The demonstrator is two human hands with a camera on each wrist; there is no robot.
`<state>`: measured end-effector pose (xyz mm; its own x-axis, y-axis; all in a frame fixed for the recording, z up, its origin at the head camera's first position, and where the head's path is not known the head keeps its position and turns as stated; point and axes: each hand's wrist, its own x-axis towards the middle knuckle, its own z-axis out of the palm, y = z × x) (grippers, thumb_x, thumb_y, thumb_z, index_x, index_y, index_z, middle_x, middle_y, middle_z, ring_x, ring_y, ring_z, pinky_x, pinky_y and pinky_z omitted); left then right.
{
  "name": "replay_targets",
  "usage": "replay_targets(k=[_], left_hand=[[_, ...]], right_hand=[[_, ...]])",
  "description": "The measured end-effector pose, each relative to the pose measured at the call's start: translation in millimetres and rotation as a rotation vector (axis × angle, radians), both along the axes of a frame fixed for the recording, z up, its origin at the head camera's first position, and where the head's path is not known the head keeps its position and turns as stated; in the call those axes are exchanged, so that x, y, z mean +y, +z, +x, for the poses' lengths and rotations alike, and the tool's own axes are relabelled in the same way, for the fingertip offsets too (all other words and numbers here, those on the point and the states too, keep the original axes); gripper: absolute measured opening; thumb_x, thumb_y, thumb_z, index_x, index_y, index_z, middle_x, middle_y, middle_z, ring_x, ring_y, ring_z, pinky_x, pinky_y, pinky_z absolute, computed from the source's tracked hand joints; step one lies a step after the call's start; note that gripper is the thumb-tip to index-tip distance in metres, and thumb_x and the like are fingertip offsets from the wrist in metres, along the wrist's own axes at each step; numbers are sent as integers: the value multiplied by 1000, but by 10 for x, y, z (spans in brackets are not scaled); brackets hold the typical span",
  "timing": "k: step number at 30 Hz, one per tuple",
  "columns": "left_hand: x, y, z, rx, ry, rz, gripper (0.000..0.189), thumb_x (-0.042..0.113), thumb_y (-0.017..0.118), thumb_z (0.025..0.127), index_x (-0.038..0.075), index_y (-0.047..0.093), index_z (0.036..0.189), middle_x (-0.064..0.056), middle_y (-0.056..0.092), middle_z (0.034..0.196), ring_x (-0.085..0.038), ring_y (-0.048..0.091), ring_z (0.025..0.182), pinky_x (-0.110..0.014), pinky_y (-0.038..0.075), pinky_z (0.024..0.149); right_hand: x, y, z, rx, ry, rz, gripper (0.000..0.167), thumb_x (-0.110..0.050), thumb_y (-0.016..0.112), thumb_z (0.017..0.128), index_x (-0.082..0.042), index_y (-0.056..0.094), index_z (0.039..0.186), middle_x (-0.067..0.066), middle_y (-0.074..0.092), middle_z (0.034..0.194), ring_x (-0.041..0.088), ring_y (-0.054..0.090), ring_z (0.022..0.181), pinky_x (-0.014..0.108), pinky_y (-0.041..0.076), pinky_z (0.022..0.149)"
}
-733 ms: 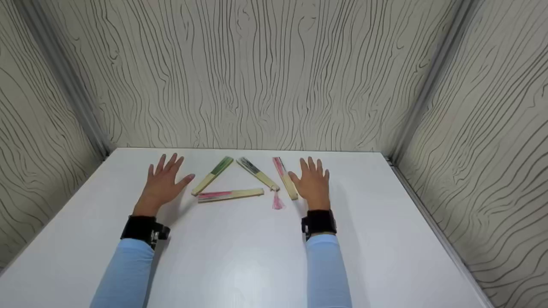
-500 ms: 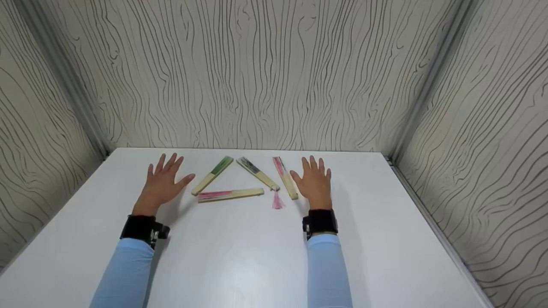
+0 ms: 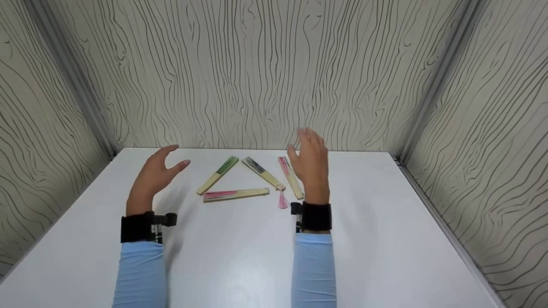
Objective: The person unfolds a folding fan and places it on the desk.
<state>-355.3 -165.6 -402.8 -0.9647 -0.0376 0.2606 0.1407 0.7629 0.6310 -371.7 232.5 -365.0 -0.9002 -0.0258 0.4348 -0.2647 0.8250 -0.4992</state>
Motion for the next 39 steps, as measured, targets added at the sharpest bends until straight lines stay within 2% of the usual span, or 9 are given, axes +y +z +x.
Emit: replay_targets(k=[3,6,12,18,21,24,26,31,39], left_hand=[[236,-26,-41,40,-59,25,58,28,76,103,9,58,154,-15,62,157,-37,56,149,-56,48,126],[450,-153,-142,10,-148,-36,47,17,80,99,7,68,143,-15,73,143,-36,67,134,-53,58,114],[668,-461,-273,-143,-195,-188,40,10,82,96,5,75,135,-14,77,136,-34,71,130,-51,59,112],[728,-623,-283,-161,-202,-262,22,5,77,98,4,82,120,-11,83,116,-26,77,105,-46,64,100],[756,-649,-284,-139,-208,-291,14,2,75,98,5,84,109,-9,83,102,-21,68,85,-44,65,90],[784,-665,-284,-125,-200,-299,15,0,74,98,5,85,106,-9,83,98,-20,62,79,-44,65,86],[797,-683,-278,-136,-194,-293,17,-1,73,98,5,85,107,-10,83,100,-20,64,81,-44,65,88],[810,-730,-253,-227,-188,-246,21,-2,76,96,7,85,112,-9,83,109,-21,70,91,-43,65,96],[786,-739,-202,-246,-184,-283,23,-4,84,87,7,85,108,-8,84,108,-23,73,95,-43,66,96]], right_hand=[[-341,-37,-61,43,87,-13,52,-25,60,110,-6,53,158,22,54,163,42,46,156,61,38,133],[-628,-209,-168,19,191,71,44,-22,64,109,-4,63,149,21,65,152,40,56,147,57,45,128],[-953,-625,-332,-174,349,285,39,-19,71,105,0,69,139,21,72,141,38,66,137,53,53,120],[-1057,-818,-387,-347,435,371,43,-19,69,105,4,66,141,23,69,145,40,63,140,51,51,123],[-1036,-856,-393,-353,456,423,29,-12,70,101,5,73,125,20,76,123,35,72,116,48,59,109],[-1007,-895,-392,-340,470,447,12,-4,69,98,3,75,105,15,74,100,30,66,92,45,60,91],[-991,-924,-379,-346,462,428,13,-1,67,98,3,77,104,14,76,100,29,68,93,45,61,91],[-993,-984,-315,-390,399,350,20,-3,69,101,-1,80,118,15,81,121,35,74,119,50,60,110],[-1053,-1050,-262,-353,393,365,3,-7,75,98,-8,73,100,6,76,97,20,62,86,40,59,84]])
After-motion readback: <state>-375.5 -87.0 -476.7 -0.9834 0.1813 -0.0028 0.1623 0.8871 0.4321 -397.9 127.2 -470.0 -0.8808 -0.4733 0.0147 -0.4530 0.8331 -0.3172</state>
